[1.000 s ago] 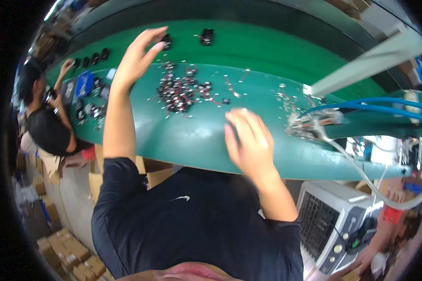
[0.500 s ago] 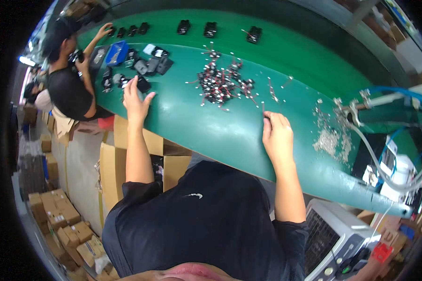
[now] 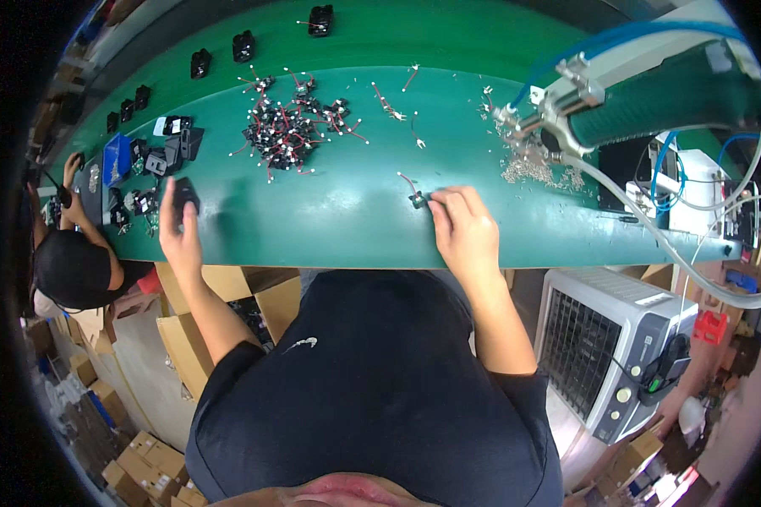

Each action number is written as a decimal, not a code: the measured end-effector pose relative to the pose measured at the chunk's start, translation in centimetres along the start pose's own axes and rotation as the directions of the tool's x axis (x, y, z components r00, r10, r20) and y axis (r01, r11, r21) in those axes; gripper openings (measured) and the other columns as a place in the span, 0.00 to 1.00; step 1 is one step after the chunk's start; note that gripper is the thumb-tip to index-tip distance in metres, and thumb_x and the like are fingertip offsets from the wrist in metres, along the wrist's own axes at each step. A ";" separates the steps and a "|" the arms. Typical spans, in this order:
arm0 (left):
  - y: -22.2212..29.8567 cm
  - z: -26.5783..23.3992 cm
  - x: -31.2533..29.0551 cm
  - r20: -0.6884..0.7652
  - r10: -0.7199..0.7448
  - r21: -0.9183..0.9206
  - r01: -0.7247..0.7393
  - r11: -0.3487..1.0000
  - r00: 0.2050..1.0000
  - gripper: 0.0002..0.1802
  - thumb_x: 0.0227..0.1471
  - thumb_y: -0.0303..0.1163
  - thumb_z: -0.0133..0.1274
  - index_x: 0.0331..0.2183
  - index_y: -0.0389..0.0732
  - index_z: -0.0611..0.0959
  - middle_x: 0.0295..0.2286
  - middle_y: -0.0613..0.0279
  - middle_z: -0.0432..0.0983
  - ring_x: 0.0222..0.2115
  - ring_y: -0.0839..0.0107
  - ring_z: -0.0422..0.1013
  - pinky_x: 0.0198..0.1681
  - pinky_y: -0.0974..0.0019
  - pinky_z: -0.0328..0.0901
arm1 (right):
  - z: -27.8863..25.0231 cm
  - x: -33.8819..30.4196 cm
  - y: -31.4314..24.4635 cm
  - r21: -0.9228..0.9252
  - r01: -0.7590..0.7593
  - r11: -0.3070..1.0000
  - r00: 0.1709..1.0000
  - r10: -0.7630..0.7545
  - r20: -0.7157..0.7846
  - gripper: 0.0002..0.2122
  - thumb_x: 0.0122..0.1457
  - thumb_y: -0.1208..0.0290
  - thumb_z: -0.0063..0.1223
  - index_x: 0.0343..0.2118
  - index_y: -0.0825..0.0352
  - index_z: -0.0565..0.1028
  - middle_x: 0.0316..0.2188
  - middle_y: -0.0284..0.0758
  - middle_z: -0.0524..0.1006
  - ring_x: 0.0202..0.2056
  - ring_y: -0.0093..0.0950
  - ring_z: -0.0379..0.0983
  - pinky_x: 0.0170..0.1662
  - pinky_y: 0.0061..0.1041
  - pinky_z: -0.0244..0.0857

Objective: The person assembles electronic components into plastic housings using an air-powered screwdriver.

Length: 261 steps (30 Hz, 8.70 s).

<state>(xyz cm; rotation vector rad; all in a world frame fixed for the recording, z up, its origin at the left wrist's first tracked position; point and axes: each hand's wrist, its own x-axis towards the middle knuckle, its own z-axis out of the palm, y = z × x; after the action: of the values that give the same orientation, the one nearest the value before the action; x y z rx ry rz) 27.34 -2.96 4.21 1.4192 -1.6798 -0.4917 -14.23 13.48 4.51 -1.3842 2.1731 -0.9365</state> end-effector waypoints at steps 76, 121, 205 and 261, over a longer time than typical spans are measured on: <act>13.2 21.0 -9.3 0.321 0.488 -0.341 -0.382 0.859 0.812 0.46 0.34 0.27 0.74 0.57 0.44 0.73 0.51 0.58 0.73 0.54 0.58 0.71 0.54 0.52 0.59 | 1.7 -0.5 -3.2 -0.192 0.275 0.942 0.960 -0.278 0.009 0.06 0.50 0.77 0.66 0.32 0.64 0.83 0.32 0.34 0.74 0.36 0.38 0.73 0.40 0.38 0.71; 12.8 19.8 -7.5 0.495 0.543 -0.412 -0.366 0.834 0.679 0.51 0.32 0.50 0.78 0.58 0.44 0.77 0.49 0.59 0.77 0.52 0.60 0.72 0.53 0.57 0.58 | -6.1 3.1 -10.7 0.883 0.329 0.335 0.944 -0.096 -0.316 0.59 0.50 0.12 0.27 0.59 0.76 0.68 0.29 0.41 0.76 0.26 0.31 0.72 0.31 0.30 0.71; 13.0 19.8 -7.5 0.508 0.519 -0.454 -0.299 0.840 0.687 0.48 0.31 0.48 0.79 0.55 0.45 0.80 0.44 0.64 0.76 0.46 0.62 0.72 0.51 0.58 0.57 | -4.7 5.1 -10.5 0.885 0.369 0.283 0.918 -0.261 -0.299 0.57 0.54 0.14 0.21 0.57 0.74 0.70 0.28 0.38 0.75 0.24 0.27 0.70 0.31 0.26 0.68; 12.7 20.0 -7.6 0.473 0.546 -0.470 -0.327 0.820 0.691 0.48 0.32 0.50 0.78 0.56 0.44 0.79 0.44 0.63 0.76 0.46 0.63 0.72 0.50 0.58 0.57 | -5.3 5.4 -10.4 0.873 0.386 0.299 0.903 -0.318 -0.290 0.56 0.55 0.15 0.22 0.55 0.74 0.71 0.24 0.37 0.74 0.23 0.26 0.68 0.28 0.27 0.68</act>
<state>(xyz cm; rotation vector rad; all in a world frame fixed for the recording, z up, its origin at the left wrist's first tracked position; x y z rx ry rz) 3.59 3.16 0.03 0.5579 -2.2070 -0.9668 -13.37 7.41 15.77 -1.1705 0.8852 -1.9713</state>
